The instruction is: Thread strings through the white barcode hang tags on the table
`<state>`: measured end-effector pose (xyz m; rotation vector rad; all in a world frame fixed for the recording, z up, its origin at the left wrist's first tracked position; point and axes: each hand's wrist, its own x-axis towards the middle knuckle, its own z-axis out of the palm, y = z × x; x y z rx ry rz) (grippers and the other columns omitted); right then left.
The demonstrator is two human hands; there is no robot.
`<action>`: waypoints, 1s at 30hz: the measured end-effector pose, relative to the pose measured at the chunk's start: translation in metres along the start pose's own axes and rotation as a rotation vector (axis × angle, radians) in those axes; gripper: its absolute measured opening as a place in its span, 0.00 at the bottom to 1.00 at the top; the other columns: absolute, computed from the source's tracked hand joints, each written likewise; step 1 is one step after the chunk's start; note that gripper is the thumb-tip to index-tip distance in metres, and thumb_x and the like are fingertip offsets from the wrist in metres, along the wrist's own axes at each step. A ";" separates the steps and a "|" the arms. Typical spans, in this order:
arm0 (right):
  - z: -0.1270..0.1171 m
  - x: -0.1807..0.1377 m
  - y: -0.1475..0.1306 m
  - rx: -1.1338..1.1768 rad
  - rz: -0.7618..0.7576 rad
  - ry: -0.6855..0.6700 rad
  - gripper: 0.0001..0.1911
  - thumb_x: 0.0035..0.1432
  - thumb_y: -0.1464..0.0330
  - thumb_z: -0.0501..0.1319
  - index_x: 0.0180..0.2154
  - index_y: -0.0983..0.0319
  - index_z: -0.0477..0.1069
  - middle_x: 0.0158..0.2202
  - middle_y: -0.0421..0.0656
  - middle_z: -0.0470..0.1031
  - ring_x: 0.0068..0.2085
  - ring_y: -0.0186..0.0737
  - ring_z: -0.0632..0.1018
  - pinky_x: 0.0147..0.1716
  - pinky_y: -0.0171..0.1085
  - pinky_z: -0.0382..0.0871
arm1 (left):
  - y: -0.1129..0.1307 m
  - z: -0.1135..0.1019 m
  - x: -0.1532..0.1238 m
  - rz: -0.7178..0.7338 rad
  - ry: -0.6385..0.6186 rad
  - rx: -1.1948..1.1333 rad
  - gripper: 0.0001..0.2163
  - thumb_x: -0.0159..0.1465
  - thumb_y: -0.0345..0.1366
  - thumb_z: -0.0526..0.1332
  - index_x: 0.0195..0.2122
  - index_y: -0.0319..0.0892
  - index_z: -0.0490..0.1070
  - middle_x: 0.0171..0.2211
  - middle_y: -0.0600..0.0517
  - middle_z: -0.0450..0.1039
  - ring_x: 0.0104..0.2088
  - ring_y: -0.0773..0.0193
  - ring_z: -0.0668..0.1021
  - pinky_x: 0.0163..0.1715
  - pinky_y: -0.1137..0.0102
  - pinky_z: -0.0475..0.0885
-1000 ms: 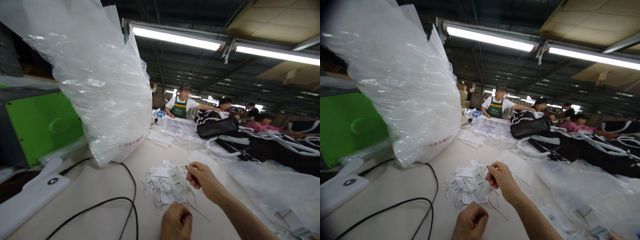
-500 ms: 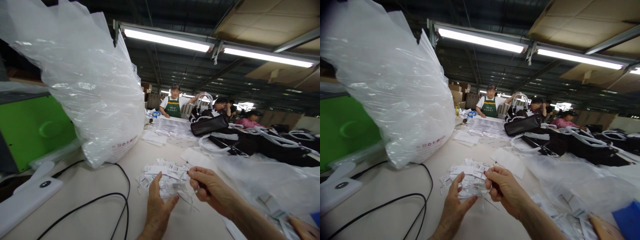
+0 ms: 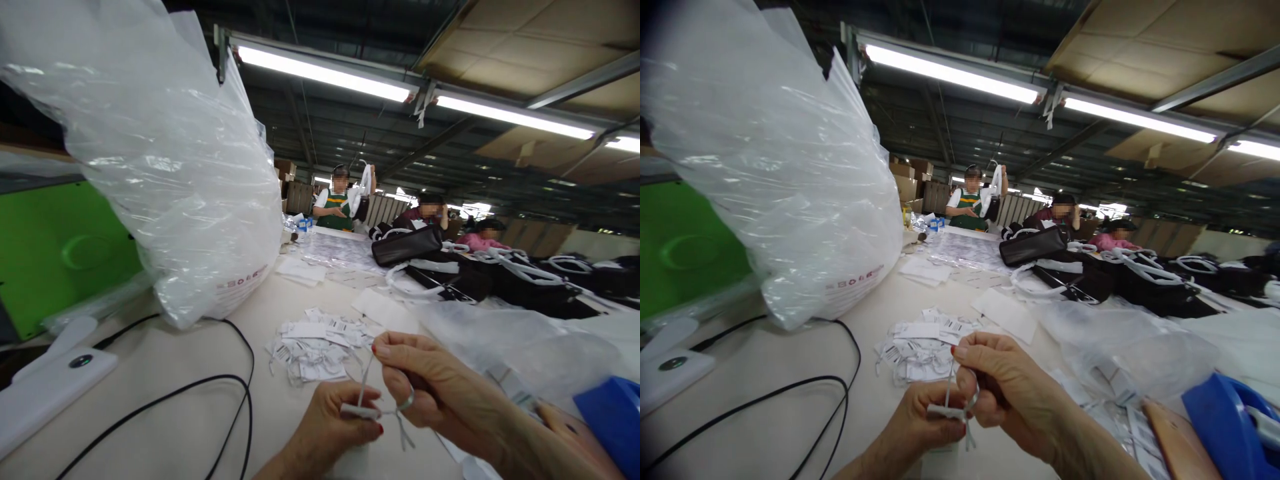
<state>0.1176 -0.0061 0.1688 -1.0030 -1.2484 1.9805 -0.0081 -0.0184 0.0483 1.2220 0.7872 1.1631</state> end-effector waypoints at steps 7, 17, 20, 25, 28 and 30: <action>-0.012 -0.009 -0.003 -0.254 -0.145 0.077 0.11 0.52 0.64 0.61 0.24 0.64 0.65 0.14 0.33 0.65 0.17 0.23 0.59 0.18 0.27 0.51 | -0.004 0.001 -0.003 0.019 -0.081 -0.059 0.11 0.52 0.41 0.63 0.27 0.36 0.73 0.22 0.51 0.72 0.22 0.70 0.68 0.26 0.74 0.59; -0.020 -0.024 0.015 -0.353 -0.120 0.160 0.15 0.52 0.57 0.59 0.25 0.62 0.62 0.14 0.28 0.55 0.18 0.27 0.59 0.31 0.39 0.66 | -0.007 -0.001 -0.003 -0.034 0.040 0.182 0.08 0.49 0.36 0.56 0.26 0.37 0.68 0.18 0.53 0.69 0.20 0.68 0.67 0.24 0.73 0.58; -0.024 -0.024 0.020 -0.457 -0.112 0.178 0.14 0.46 0.60 0.63 0.27 0.62 0.63 0.17 0.30 0.56 0.20 0.27 0.58 0.23 0.33 0.63 | -0.008 -0.002 -0.002 -0.004 0.053 0.218 0.08 0.51 0.38 0.56 0.25 0.37 0.67 0.18 0.53 0.68 0.21 0.68 0.67 0.24 0.73 0.59; -0.037 -0.023 0.034 -0.833 -0.095 0.220 0.21 0.35 0.77 0.63 0.36 0.60 0.65 0.23 0.32 0.57 0.23 0.29 0.60 0.21 0.30 0.54 | -0.007 -0.001 -0.005 -0.008 0.067 0.252 0.06 0.53 0.36 0.56 0.26 0.38 0.67 0.19 0.55 0.68 0.22 0.68 0.67 0.25 0.73 0.60; -0.048 -0.023 0.045 -1.115 -0.189 0.245 0.23 0.37 0.81 0.57 0.39 0.58 0.67 0.30 0.36 0.65 0.28 0.33 0.66 0.27 0.33 0.59 | -0.008 -0.001 -0.006 0.013 0.071 0.286 0.05 0.54 0.35 0.56 0.27 0.39 0.68 0.20 0.55 0.67 0.24 0.66 0.69 0.26 0.73 0.61; -0.055 -0.023 0.052 -1.238 -0.261 0.276 0.24 0.40 0.81 0.55 0.41 0.57 0.66 0.33 0.38 0.69 0.30 0.36 0.69 0.31 0.35 0.60 | -0.007 -0.002 -0.006 0.044 0.062 0.367 0.07 0.56 0.36 0.55 0.27 0.39 0.68 0.21 0.54 0.67 0.25 0.66 0.69 0.27 0.73 0.62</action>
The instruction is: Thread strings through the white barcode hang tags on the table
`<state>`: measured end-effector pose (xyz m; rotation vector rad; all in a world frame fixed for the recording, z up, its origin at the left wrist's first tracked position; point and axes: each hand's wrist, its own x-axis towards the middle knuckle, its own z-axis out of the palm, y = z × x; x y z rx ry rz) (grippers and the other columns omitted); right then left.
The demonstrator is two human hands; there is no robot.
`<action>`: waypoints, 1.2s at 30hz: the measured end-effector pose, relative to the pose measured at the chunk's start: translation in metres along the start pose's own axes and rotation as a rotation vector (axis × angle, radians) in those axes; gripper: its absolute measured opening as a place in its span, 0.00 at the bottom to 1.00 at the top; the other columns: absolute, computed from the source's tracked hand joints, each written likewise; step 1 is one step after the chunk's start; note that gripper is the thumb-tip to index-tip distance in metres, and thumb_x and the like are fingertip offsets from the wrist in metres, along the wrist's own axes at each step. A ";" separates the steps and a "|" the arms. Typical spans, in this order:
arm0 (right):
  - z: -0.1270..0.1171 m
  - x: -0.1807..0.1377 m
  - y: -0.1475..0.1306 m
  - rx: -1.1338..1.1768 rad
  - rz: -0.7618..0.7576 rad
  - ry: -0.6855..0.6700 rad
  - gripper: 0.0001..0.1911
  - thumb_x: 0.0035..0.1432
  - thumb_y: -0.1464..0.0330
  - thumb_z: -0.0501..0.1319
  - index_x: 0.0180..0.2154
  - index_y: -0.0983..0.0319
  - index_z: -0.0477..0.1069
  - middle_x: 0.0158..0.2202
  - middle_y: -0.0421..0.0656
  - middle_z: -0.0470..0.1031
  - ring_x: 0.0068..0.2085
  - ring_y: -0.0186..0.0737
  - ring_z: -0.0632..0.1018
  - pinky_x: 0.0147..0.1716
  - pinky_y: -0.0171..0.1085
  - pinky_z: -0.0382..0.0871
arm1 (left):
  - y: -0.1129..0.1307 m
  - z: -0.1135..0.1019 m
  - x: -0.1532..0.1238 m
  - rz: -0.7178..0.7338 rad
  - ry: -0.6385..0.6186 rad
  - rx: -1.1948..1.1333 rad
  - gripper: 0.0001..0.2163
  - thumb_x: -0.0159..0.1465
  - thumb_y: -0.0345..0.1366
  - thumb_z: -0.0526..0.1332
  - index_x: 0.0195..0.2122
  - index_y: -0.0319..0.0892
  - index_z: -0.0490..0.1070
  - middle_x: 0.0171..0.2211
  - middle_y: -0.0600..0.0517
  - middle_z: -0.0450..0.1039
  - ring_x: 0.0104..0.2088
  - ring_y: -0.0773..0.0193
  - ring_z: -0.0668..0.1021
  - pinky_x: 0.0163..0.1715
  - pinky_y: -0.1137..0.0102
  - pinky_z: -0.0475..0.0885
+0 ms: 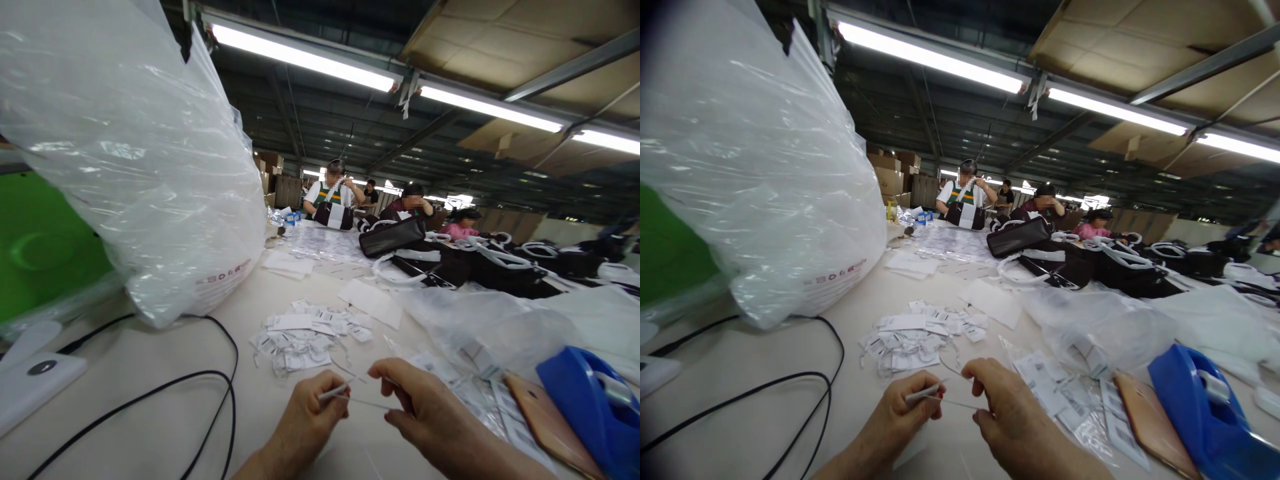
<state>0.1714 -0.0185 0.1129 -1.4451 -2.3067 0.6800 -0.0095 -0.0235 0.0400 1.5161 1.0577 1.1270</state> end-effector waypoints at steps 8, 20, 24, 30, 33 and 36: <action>-0.005 -0.003 0.005 -0.134 -0.038 0.060 0.22 0.47 0.79 0.53 0.45 0.57 0.64 0.31 0.41 0.73 0.33 0.41 0.73 0.35 0.40 0.64 | 0.000 -0.003 -0.005 0.130 0.100 0.498 0.08 0.60 0.34 0.51 0.30 0.41 0.69 0.28 0.49 0.73 0.32 0.59 0.72 0.33 0.69 0.62; -0.044 -0.012 0.011 -0.059 0.083 -0.040 0.12 0.52 0.61 0.58 0.22 0.58 0.74 0.20 0.41 0.72 0.24 0.40 0.70 0.24 0.36 0.58 | 0.003 -0.005 -0.006 0.124 0.114 0.566 0.08 0.58 0.31 0.52 0.33 0.41 0.70 0.32 0.48 0.74 0.34 0.58 0.73 0.36 0.67 0.62; -0.060 -0.015 0.012 0.228 0.156 -0.056 0.16 0.46 0.54 0.61 0.20 0.60 0.74 0.18 0.39 0.66 0.23 0.36 0.64 0.23 0.35 0.56 | 0.010 -0.008 -0.007 -0.040 -0.088 0.186 0.06 0.56 0.33 0.54 0.26 0.40 0.69 0.23 0.53 0.70 0.27 0.65 0.70 0.29 0.72 0.61; -0.068 -0.009 0.018 0.422 0.206 0.202 0.18 0.42 0.51 0.64 0.21 0.60 0.75 0.21 0.41 0.70 0.27 0.39 0.68 0.28 0.37 0.60 | 0.009 -0.009 -0.013 -0.358 -0.475 -0.558 0.12 0.50 0.33 0.61 0.36 0.35 0.71 0.23 0.51 0.73 0.22 0.67 0.74 0.27 0.71 0.65; -0.067 -0.004 0.023 0.477 0.222 0.295 0.19 0.39 0.51 0.65 0.21 0.61 0.75 0.21 0.42 0.71 0.27 0.38 0.69 0.29 0.36 0.61 | 0.005 -0.007 -0.015 -0.414 -0.531 -0.624 0.13 0.50 0.35 0.62 0.36 0.33 0.71 0.22 0.50 0.73 0.20 0.69 0.73 0.25 0.73 0.66; -0.065 0.000 0.032 0.550 0.260 0.331 0.20 0.37 0.51 0.67 0.21 0.62 0.75 0.20 0.42 0.72 0.26 0.37 0.70 0.27 0.36 0.62 | 0.003 -0.006 -0.015 -0.443 -0.523 -0.653 0.15 0.50 0.38 0.63 0.36 0.33 0.71 0.21 0.50 0.73 0.18 0.70 0.72 0.21 0.75 0.65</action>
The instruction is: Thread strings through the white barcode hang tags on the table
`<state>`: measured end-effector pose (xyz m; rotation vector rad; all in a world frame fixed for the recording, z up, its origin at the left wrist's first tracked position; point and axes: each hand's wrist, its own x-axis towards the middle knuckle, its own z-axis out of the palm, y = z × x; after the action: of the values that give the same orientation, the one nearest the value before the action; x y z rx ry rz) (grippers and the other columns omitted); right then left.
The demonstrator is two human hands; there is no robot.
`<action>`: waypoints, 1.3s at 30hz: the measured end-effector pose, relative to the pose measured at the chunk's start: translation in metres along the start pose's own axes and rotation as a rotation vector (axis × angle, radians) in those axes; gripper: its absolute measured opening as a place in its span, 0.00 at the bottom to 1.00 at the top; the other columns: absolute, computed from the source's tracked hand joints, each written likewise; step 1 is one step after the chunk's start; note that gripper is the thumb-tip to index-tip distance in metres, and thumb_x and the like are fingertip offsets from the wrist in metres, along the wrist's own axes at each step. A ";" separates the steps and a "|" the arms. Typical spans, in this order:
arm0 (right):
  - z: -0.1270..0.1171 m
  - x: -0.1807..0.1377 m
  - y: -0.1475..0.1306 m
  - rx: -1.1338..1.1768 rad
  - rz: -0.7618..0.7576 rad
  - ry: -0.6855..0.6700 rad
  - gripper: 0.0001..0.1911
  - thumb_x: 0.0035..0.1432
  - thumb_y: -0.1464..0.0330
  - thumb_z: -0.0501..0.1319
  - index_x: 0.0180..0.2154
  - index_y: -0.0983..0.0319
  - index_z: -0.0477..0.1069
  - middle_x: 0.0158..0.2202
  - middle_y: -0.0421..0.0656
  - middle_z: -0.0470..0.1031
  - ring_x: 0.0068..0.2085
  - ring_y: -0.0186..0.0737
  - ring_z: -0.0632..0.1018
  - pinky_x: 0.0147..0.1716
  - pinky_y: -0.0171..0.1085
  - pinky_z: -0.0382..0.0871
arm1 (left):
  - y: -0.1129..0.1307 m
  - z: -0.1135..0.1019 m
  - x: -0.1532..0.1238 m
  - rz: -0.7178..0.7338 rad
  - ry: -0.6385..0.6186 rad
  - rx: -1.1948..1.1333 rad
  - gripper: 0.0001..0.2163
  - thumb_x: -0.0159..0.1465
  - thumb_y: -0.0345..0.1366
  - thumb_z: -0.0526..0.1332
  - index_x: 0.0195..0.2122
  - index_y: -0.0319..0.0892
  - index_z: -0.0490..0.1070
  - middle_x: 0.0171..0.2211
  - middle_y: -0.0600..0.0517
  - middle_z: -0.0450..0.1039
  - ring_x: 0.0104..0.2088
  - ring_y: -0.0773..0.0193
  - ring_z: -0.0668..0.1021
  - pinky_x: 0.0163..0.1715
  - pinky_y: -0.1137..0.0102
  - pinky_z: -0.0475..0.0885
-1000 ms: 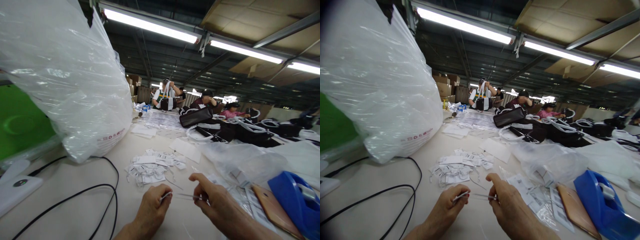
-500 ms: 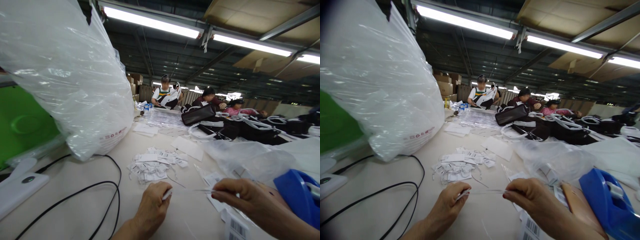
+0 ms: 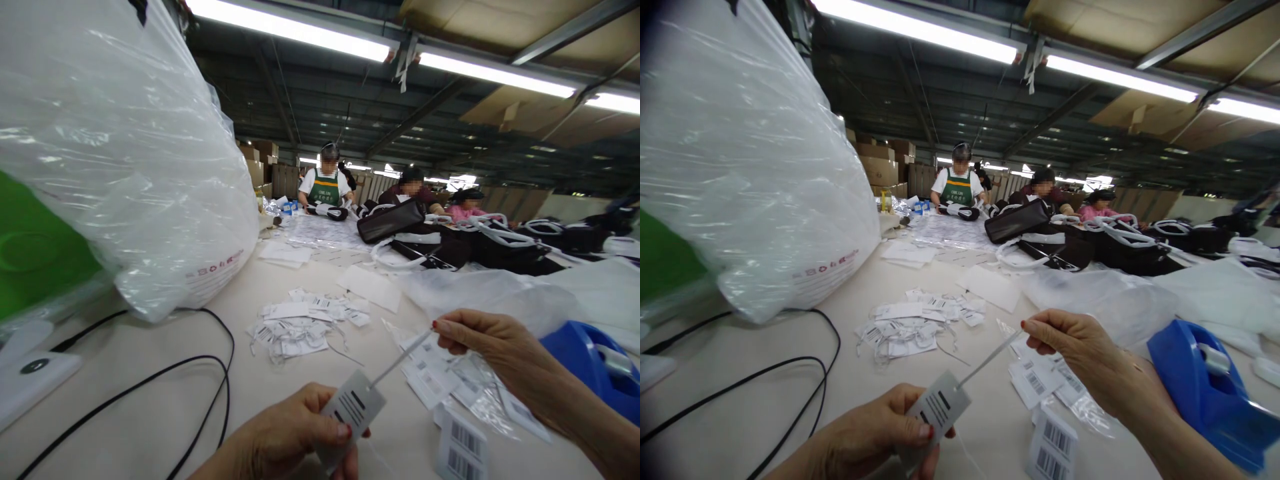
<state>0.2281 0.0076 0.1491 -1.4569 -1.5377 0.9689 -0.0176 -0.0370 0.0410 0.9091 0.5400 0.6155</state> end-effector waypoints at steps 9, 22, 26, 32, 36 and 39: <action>-0.008 0.023 0.034 0.069 0.122 -0.032 0.17 0.40 0.56 0.68 0.23 0.64 0.73 0.21 0.41 0.74 0.23 0.32 0.70 0.24 0.32 0.62 | 0.003 -0.003 0.010 0.243 0.439 0.473 0.10 0.60 0.38 0.54 0.32 0.36 0.70 0.25 0.49 0.75 0.19 0.70 0.74 0.20 0.77 0.62; 0.051 0.066 0.061 -0.361 0.050 -0.204 0.12 0.58 0.66 0.57 0.25 0.66 0.69 0.22 0.37 0.71 0.24 0.31 0.72 0.27 0.34 0.67 | -0.031 0.007 0.022 1.221 0.352 2.204 0.15 0.61 0.21 0.44 0.35 0.35 0.70 0.27 0.45 0.79 0.13 0.67 0.72 0.11 0.74 0.63; 0.068 0.073 0.058 -0.537 0.014 -0.284 0.10 0.59 0.65 0.56 0.34 0.65 0.70 0.34 0.40 0.74 0.33 0.35 0.75 0.33 0.39 0.71 | -0.035 0.015 0.026 1.233 0.375 2.257 0.15 0.58 0.19 0.45 0.32 0.35 0.69 0.23 0.45 0.78 0.10 0.66 0.70 0.08 0.73 0.60; 0.080 0.075 0.059 -0.679 -0.042 -0.317 0.10 0.60 0.65 0.56 0.40 0.64 0.69 0.40 0.43 0.73 0.38 0.38 0.75 0.37 0.43 0.71 | -0.055 0.013 0.030 1.250 0.387 2.270 0.12 0.59 0.21 0.46 0.34 0.37 0.67 0.21 0.47 0.76 0.11 0.67 0.70 0.09 0.75 0.62; 0.081 0.076 0.061 -0.722 -0.070 -0.321 0.10 0.60 0.65 0.56 0.41 0.64 0.69 0.40 0.43 0.73 0.38 0.38 0.75 0.38 0.43 0.71 | -0.064 0.012 0.034 1.253 0.382 2.210 0.13 0.61 0.23 0.43 0.34 0.38 0.66 0.22 0.46 0.76 0.12 0.67 0.71 0.11 0.74 0.64; 0.081 0.077 0.062 -0.746 -0.080 -0.317 0.11 0.60 0.65 0.55 0.41 0.64 0.69 0.41 0.43 0.73 0.38 0.38 0.75 0.38 0.43 0.71 | -0.070 0.010 0.036 1.202 0.369 2.211 0.13 0.61 0.23 0.44 0.36 0.38 0.66 0.24 0.45 0.76 0.14 0.66 0.72 0.13 0.74 0.66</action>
<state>0.1759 0.0868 0.0627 -1.7646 -2.3345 0.6123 0.0320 -0.0504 -0.0192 3.3974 0.9086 1.1713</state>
